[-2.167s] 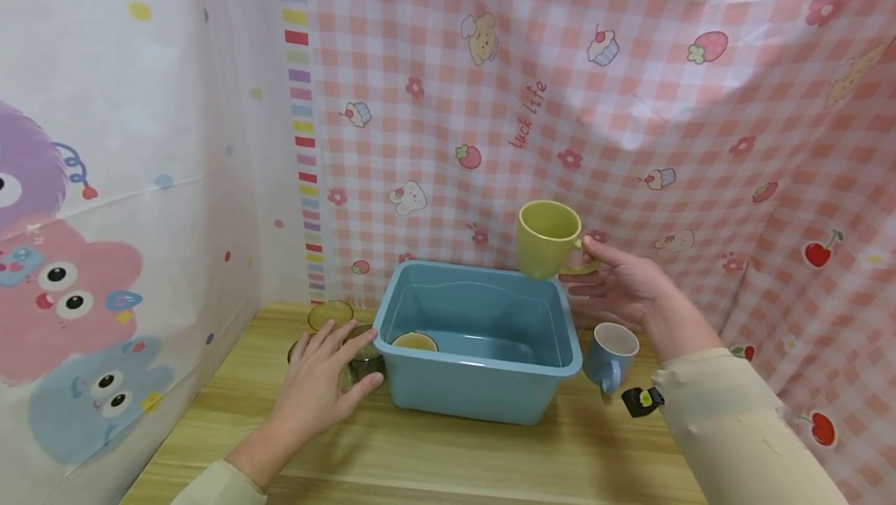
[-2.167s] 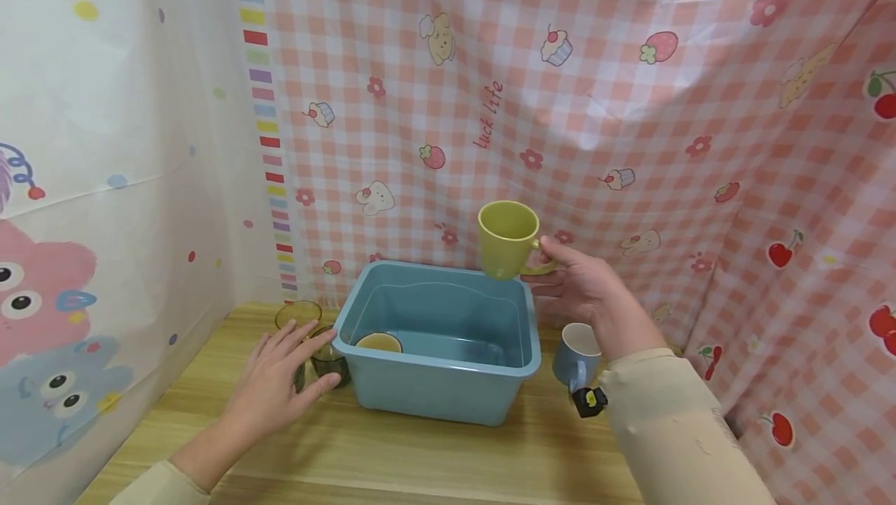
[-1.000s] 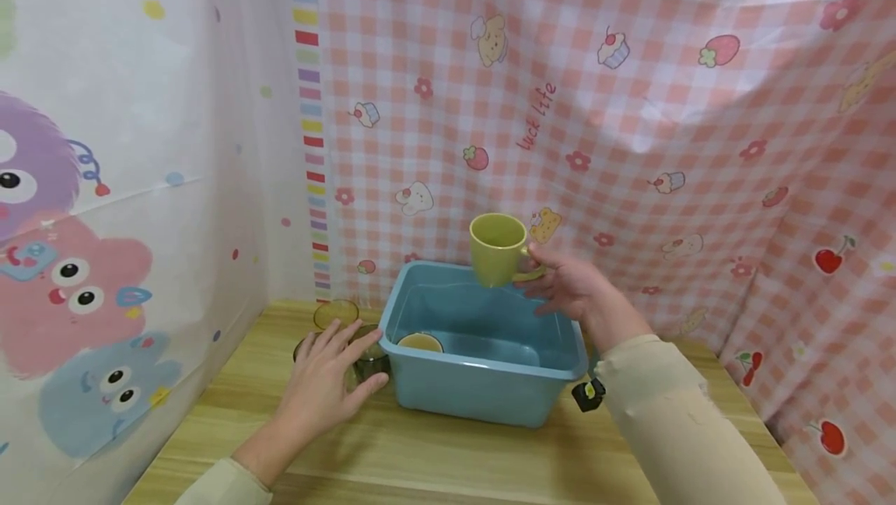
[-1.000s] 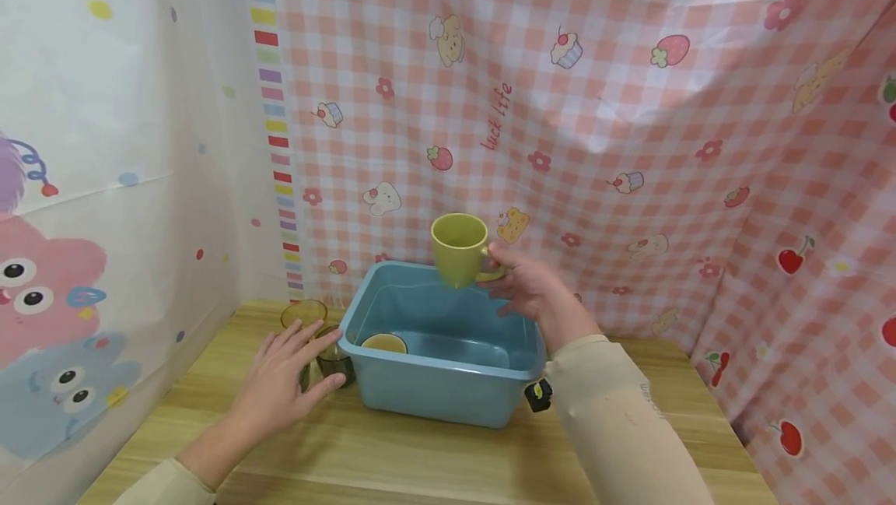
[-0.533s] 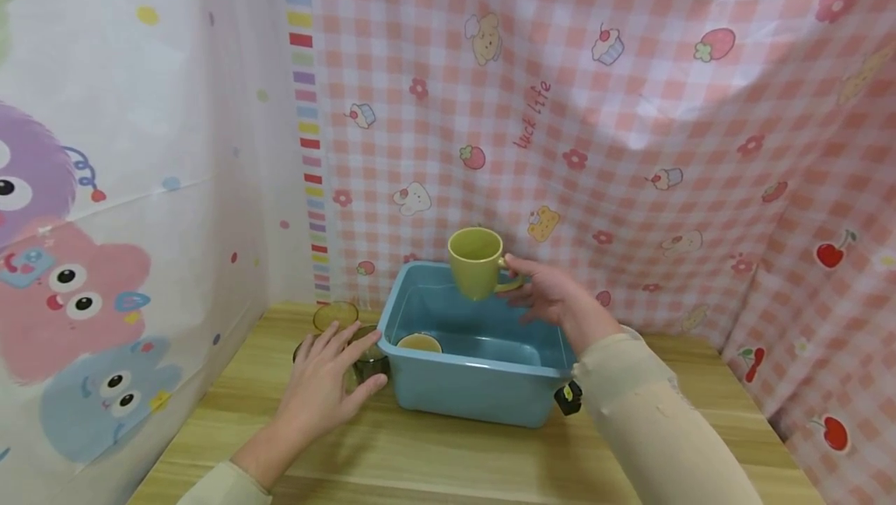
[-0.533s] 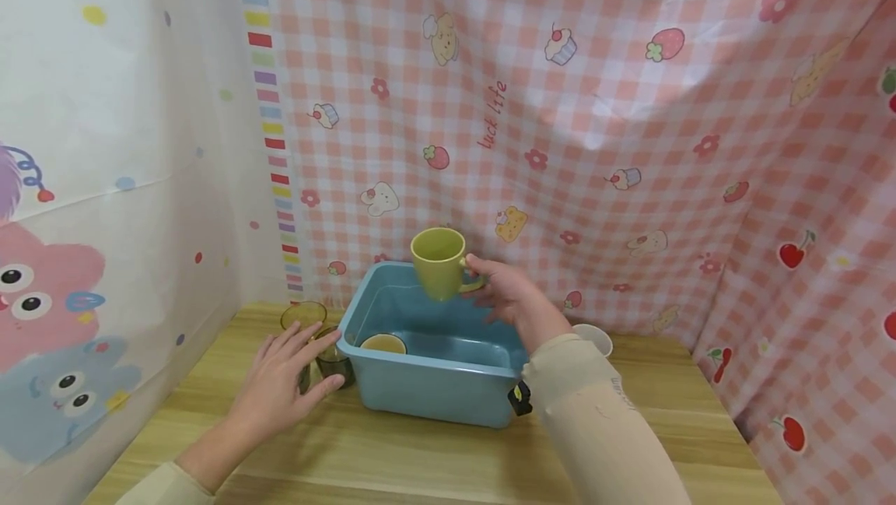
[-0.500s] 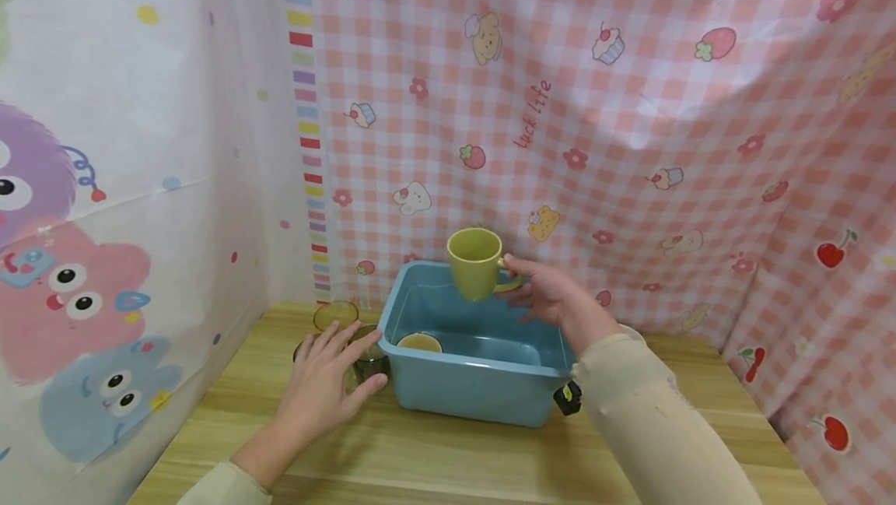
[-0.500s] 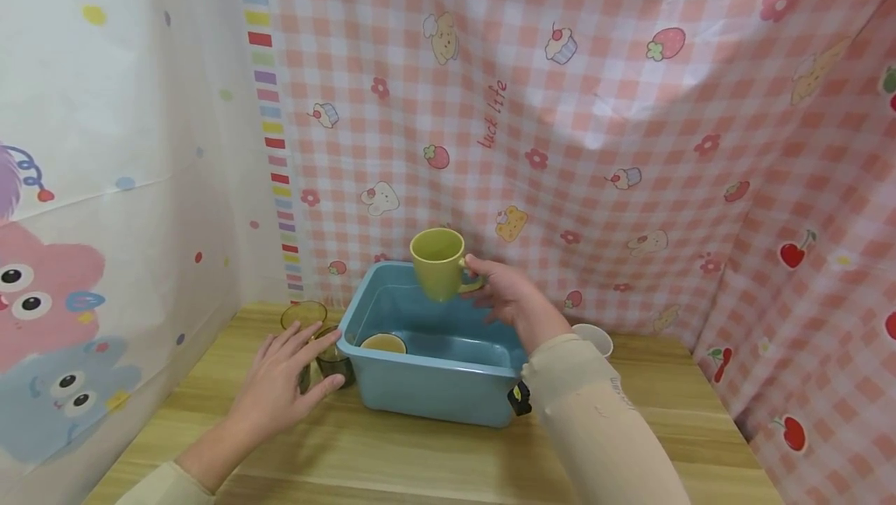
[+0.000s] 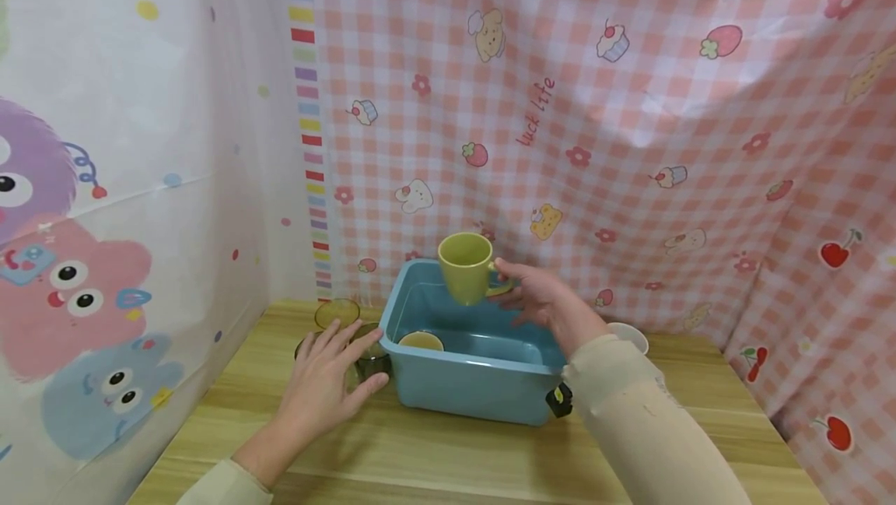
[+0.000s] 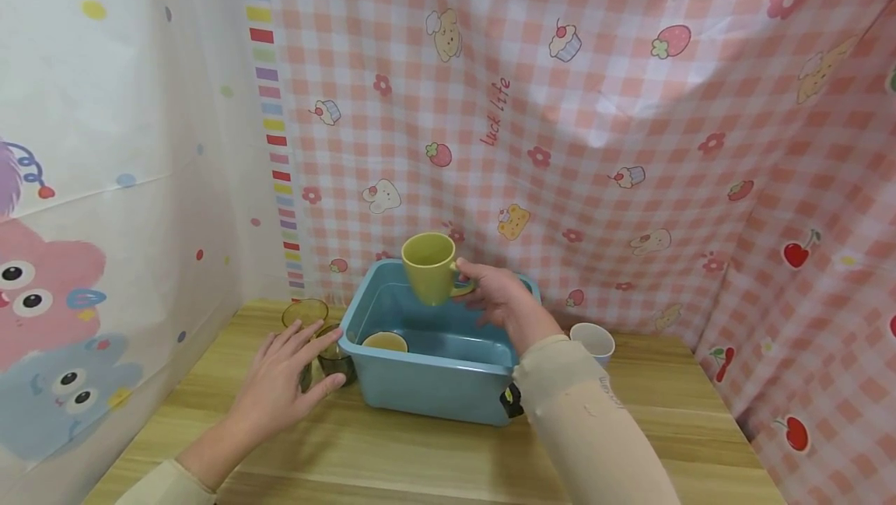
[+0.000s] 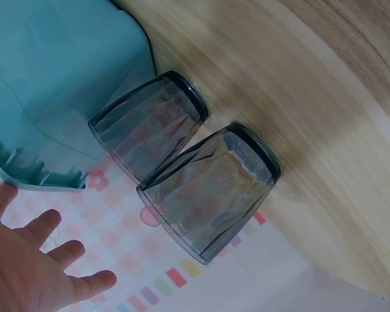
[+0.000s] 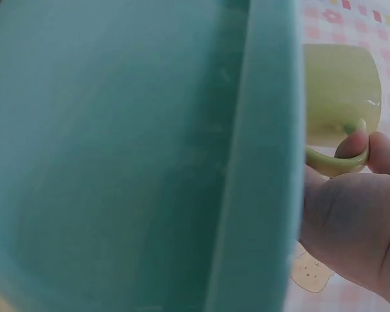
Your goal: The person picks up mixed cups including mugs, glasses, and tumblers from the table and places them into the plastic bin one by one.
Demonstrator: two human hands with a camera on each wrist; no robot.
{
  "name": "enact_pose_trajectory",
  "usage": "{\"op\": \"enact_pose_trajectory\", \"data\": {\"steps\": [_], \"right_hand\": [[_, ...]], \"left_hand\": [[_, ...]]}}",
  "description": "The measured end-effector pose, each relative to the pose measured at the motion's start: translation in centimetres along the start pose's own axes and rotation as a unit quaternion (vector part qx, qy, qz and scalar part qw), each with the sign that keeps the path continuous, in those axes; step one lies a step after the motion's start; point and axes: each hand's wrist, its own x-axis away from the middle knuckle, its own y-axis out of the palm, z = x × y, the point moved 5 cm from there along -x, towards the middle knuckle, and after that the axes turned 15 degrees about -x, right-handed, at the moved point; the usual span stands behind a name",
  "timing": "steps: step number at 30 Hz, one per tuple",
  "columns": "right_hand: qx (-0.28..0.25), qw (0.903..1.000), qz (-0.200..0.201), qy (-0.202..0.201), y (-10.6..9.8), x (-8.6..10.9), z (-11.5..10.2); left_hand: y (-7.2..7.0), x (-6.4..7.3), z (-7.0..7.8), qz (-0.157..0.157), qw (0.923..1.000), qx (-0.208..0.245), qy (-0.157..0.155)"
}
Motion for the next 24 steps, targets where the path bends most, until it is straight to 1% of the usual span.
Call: {"op": "enact_pose_trajectory", "data": {"steps": [4,14,24], "right_hand": [[-0.004,1.0000,0.005,0.001,0.1,0.0,0.2],[0.012,0.9999,-0.005,0.006,0.4,-0.2,0.6],[0.024,0.9997,0.002,0.005,0.4,-0.5,1.2]], "left_hand": [[0.1,0.0,0.0,-0.001,1.0000,0.000,0.001],[0.2,0.0,-0.1,0.001,1.0000,0.000,0.000],[0.2,0.0,0.0,0.003,1.0000,-0.001,0.002]]}}
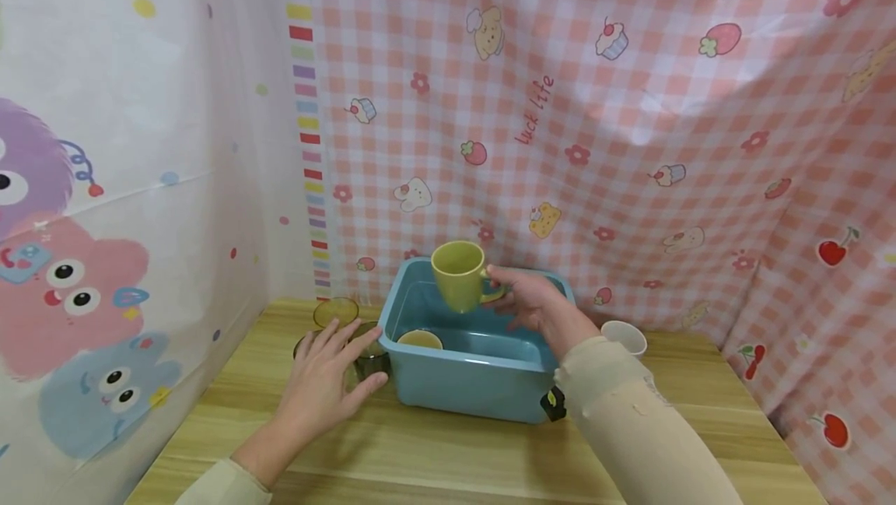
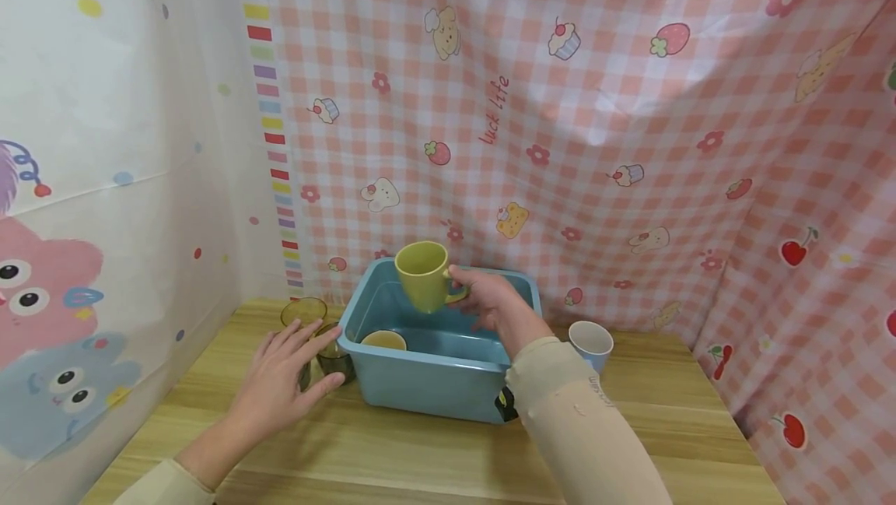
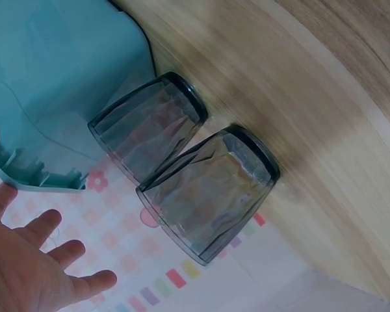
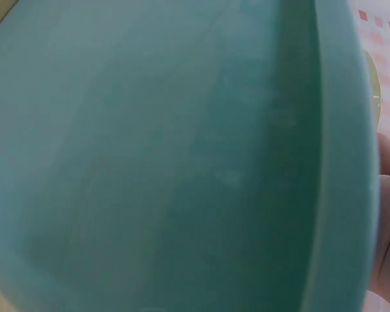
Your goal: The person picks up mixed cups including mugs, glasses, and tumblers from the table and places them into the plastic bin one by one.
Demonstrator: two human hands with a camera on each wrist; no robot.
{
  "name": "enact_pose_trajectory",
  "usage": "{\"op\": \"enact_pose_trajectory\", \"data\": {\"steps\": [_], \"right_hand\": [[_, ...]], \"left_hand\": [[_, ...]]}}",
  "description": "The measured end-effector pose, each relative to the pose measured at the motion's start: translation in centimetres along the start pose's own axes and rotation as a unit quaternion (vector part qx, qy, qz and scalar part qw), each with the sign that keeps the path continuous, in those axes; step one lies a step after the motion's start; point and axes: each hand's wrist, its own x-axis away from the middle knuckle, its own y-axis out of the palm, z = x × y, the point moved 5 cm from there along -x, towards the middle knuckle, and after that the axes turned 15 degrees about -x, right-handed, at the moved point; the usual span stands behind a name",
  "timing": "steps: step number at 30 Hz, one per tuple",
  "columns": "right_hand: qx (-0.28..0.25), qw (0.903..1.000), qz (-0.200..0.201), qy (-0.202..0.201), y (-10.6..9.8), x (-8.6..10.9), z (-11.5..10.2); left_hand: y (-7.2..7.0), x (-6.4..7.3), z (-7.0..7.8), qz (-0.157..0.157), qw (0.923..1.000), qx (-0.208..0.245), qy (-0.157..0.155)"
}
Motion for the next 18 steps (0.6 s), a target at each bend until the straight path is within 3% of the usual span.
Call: {"op": "enact_pose_trajectory", "data": {"steps": [8,18], "right_hand": [[0.003,0.9996,0.028,0.001,0.06,-0.58,0.60],[0.007,0.9993,0.035,0.012,0.46,-0.99,1.07]], "left_hand": [[0.22,0.08,-0.14,0.000,1.0000,-0.003,0.003],[0.43,0.13,-0.26,0.001,1.0000,0.002,0.003]]}}
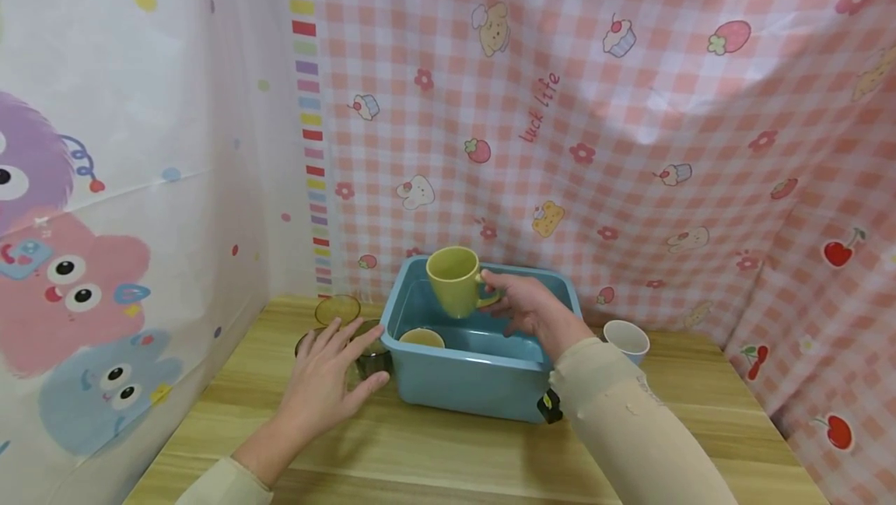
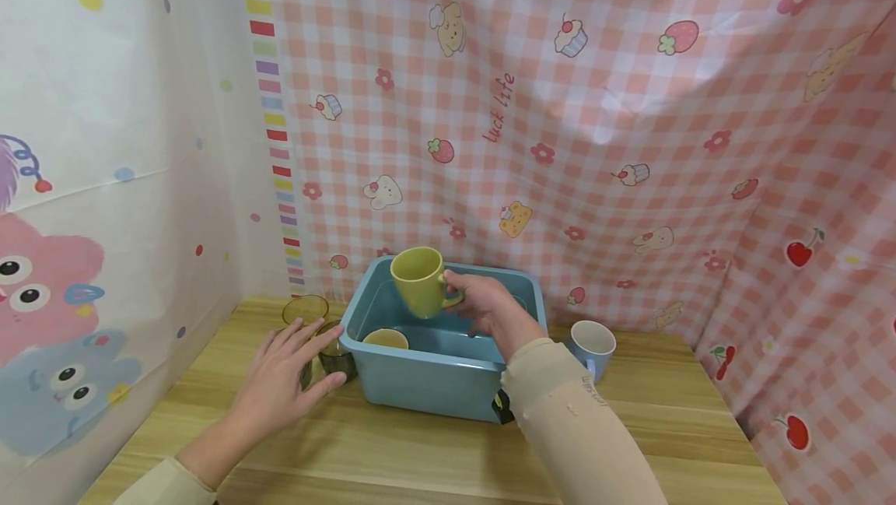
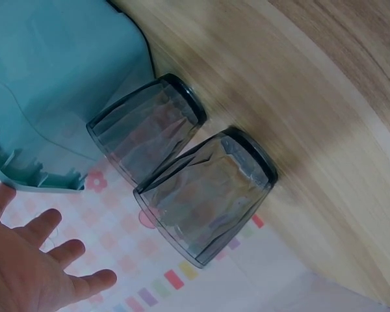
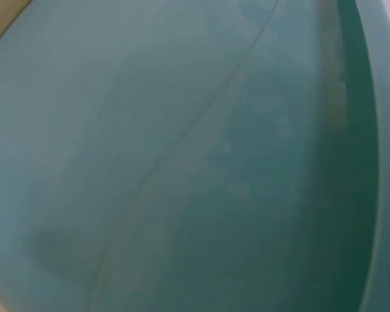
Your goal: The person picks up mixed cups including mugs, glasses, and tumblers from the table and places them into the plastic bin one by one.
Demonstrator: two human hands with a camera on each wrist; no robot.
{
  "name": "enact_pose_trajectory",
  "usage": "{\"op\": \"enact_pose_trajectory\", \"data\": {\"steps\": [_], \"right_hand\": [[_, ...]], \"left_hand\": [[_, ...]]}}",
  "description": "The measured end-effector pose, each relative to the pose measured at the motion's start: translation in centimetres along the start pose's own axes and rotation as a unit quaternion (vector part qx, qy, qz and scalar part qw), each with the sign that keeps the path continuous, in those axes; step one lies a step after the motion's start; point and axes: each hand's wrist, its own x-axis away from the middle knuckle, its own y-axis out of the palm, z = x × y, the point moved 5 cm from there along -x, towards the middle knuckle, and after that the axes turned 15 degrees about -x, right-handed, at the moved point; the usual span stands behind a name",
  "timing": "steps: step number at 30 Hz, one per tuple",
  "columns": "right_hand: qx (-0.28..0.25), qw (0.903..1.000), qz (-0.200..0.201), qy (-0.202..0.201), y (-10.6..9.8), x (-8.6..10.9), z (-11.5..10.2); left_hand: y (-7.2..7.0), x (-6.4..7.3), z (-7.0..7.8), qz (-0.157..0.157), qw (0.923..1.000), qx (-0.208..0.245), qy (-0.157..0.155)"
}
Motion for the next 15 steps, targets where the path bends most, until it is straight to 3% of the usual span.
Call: {"op": "enact_pose_trajectory", "data": {"steps": [15], "right_hand": [[0.006,0.9999,0.008,0.007,0.44,-0.12,0.47]], "left_hand": [[0.07,0.07,0.06,-0.003,1.0000,0.003,-0.004]]}}
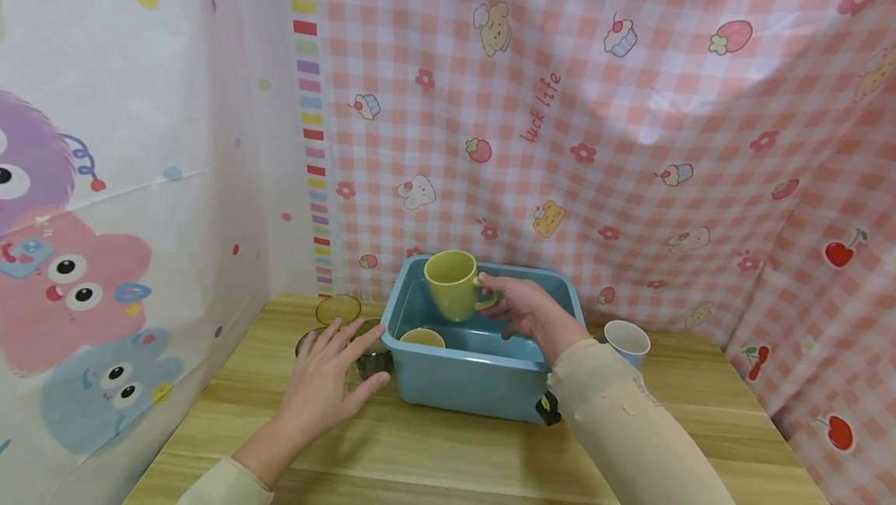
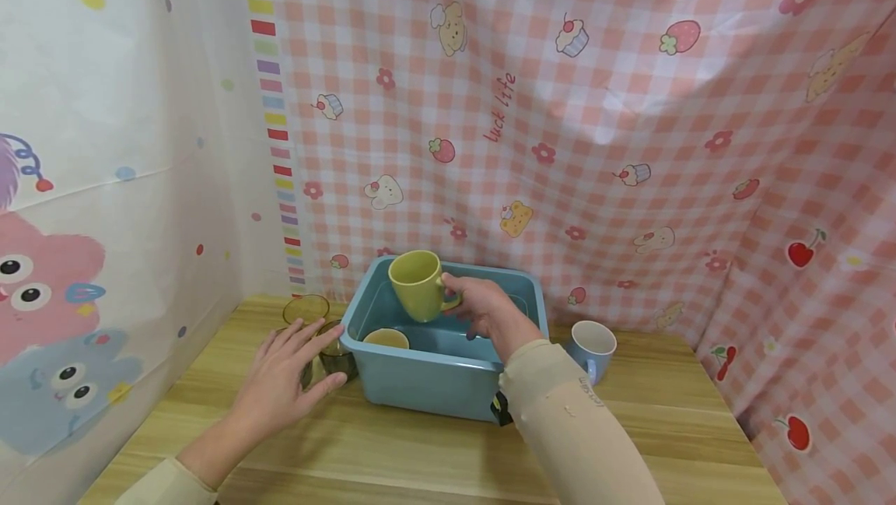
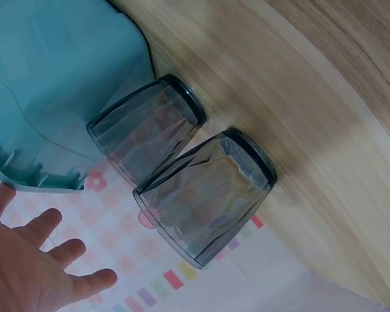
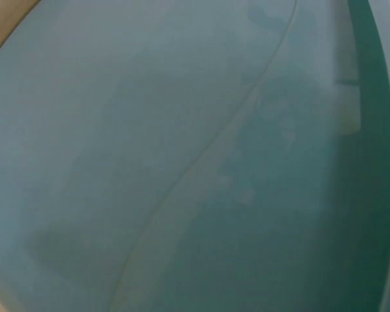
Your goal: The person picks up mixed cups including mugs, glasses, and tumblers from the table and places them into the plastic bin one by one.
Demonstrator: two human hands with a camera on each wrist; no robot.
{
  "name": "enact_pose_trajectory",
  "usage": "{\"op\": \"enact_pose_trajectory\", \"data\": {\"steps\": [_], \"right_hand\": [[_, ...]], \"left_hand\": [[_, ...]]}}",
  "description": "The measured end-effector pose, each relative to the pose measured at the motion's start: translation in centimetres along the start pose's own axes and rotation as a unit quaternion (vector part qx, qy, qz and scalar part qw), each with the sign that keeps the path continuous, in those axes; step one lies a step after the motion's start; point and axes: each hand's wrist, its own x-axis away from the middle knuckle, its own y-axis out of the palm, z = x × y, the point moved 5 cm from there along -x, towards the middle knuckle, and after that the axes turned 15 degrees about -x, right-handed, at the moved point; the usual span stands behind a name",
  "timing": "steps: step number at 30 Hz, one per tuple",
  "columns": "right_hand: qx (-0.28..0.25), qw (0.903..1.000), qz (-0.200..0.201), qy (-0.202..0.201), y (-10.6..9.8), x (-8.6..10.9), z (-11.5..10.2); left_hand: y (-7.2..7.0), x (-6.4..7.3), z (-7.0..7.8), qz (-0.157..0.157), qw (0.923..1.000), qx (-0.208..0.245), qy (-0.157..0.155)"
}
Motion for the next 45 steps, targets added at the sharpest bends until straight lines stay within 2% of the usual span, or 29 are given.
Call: {"op": "enact_pose_trajectory", "data": {"steps": [8,32,45], "right_hand": [[0.021,0.9998,-0.004,0.000,0.0,-0.3,0.5],[0.026,0.9996,0.009,0.009,0.4,-0.8,1.5],[0.053,0.9986,0.002,0.005,0.5,-1.1,2.1]], "left_hand": [[-0.2,0.0,0.0,-0.013,0.9999,0.004,-0.002],[-0.2,0.0,0.1,-0.016,0.9998,0.006,-0.005],[-0.1,0.1,0.0,-0.017,0.9998,0.003,-0.005]]}}
